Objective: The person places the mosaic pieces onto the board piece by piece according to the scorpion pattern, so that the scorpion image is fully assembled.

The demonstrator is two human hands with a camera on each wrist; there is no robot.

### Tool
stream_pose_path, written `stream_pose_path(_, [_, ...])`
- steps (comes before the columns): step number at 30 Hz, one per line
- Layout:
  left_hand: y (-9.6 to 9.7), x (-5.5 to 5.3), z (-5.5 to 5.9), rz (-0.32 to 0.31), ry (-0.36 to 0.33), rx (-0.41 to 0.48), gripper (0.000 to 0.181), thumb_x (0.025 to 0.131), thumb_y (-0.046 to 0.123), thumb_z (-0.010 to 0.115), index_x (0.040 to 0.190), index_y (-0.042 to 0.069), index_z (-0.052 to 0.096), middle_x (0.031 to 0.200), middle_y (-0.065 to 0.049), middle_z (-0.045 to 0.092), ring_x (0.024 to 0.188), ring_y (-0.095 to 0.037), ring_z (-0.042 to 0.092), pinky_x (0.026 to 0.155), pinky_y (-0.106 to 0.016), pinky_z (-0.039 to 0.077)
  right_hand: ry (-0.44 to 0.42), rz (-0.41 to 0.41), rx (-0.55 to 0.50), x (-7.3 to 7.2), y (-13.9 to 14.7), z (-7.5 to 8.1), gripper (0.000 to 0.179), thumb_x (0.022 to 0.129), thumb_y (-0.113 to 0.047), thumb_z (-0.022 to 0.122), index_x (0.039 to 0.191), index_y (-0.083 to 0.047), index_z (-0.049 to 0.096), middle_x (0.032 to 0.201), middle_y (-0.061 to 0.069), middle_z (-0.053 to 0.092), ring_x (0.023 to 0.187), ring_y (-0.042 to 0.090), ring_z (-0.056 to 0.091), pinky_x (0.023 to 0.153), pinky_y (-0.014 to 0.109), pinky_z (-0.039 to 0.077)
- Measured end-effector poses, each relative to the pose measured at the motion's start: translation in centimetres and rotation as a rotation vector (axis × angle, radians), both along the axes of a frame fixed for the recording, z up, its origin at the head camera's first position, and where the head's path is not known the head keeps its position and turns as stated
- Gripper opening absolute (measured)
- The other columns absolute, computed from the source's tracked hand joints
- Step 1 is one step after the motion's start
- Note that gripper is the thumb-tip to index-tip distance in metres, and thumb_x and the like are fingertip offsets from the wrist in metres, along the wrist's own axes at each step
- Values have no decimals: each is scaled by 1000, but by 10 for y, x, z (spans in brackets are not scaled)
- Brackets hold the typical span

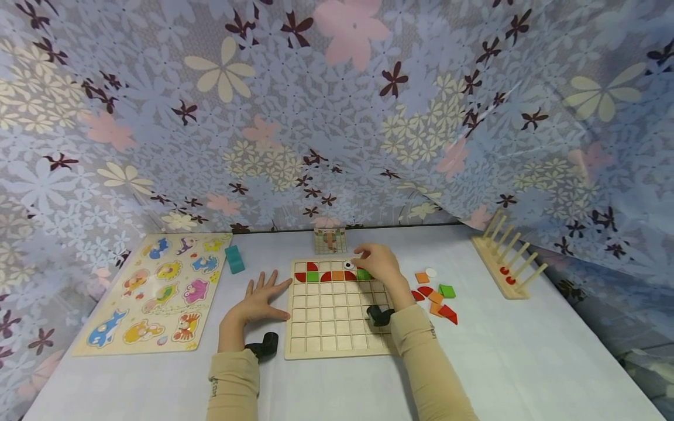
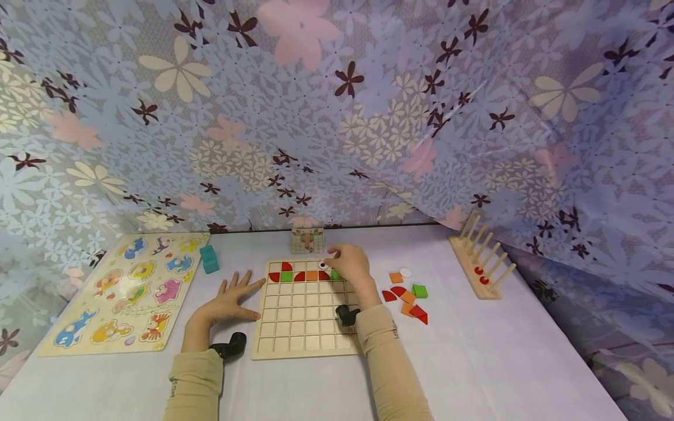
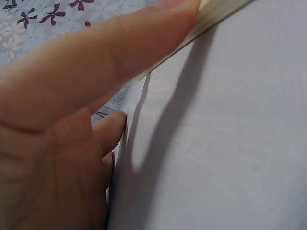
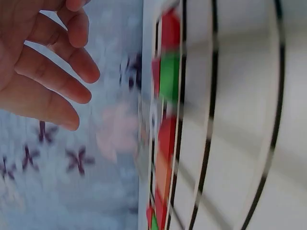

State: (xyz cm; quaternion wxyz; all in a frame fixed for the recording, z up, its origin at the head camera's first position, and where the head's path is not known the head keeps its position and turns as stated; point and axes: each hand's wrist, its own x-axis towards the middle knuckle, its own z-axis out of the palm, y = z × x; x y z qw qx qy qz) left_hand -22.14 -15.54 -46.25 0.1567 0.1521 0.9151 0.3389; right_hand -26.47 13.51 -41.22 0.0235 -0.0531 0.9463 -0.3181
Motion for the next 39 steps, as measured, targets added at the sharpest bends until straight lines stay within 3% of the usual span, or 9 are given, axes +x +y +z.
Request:
stream_pose_path(10, [0, 0, -1, -2, 1, 4, 92, 66, 33, 80, 143, 11, 34, 152, -23, 4, 137, -44, -12, 108, -56, -14, 8, -121, -135, 7, 59, -10, 34, 87, -21, 63, 116, -3, 63, 103, 17, 62, 90, 31, 56, 71, 42, 47])
stream_pose_path(15, [0, 0, -2, -1, -6, 3, 92, 66, 35, 80, 143, 11, 34, 152, -23, 4, 137, -43, -12, 108, -56, -14, 13, -172, -151, 10, 77, -18, 33, 87, -18, 62, 116, -3, 62, 104, 19, 62, 94, 33, 55, 76, 43, 45])
stream_pose_path(20, [0, -1, -2, 1, 0, 2, 93, 66, 36, 79, 143, 12, 34, 152, -22, 4, 137, -42, -12, 108, -55, -14, 0, -204, -175, 11, 93, -23, 33, 86, -17, 63, 116, -2, 62, 105, 19, 61, 86, 34, 57, 66, 35, 48])
stream_pose_path(24, [0, -1, -2, 6, 3, 6, 92, 66, 35, 79, 143, 12, 34, 152, -22, 4, 138, -42, -12, 108, -55, -14, -36, -221, -203, 10, 105, -26, 32, 88, -9, 58, 119, -3, 61, 117, 21, 56, 97, 37, 56, 59, 26, 46])
stream_pose_path(26, [0, -1, -2, 6, 2, 7, 92, 66, 34, 80, 143, 12, 35, 152, -22, 4, 138, -42, -12, 108, -55, -14, -53, -223, -190, 10, 112, -27, 36, 87, 1, 50, 121, -4, 60, 127, 23, 49, 113, 38, 47, 63, 27, 44])
stream_pose_path(29, [1, -1, -2, 6, 1, 7, 92, 66, 34, 80, 143, 12, 35, 152, -22, 5, 138, -42, -12, 108, -55, -14, -71, -215, -139, 10, 122, -30, 44, 84, 9, 43, 122, -3, 60, 136, 26, 40, 125, 43, 35, 83, 43, 47])
stream_pose_path(32, [1, -1, -3, 6, 3, 5, 92, 66, 34, 80, 143, 12, 35, 152, -22, 5, 138, -42, -12, 108, -55, -14, -75, -180, -61, 11, 128, -34, 39, 84, 8, 48, 120, -1, 60, 135, 28, 41, 126, 45, 33, 101, 56, 33])
stream_pose_path(34, [0, -1, -3, 5, 4, 7, 92, 66, 34, 80, 143, 12, 35, 152, -22, 4, 137, -42, -13, 108, -55, -14, -77, -164, -12, 12, 131, -36, 34, 86, 4, 51, 118, 0, 61, 131, 28, 46, 123, 45, 37, 102, 57, 30])
stream_pose_path(39, [0, -1, -3, 0, 8, 3, 92, 67, 33, 80, 143, 11, 34, 152, -23, 3, 137, -44, -13, 108, -56, -14, -97, -150, 19, 11, 131, -40, 33, 82, 4, 52, 113, 2, 64, 122, 27, 53, 113, 43, 46, 95, 54, 39])
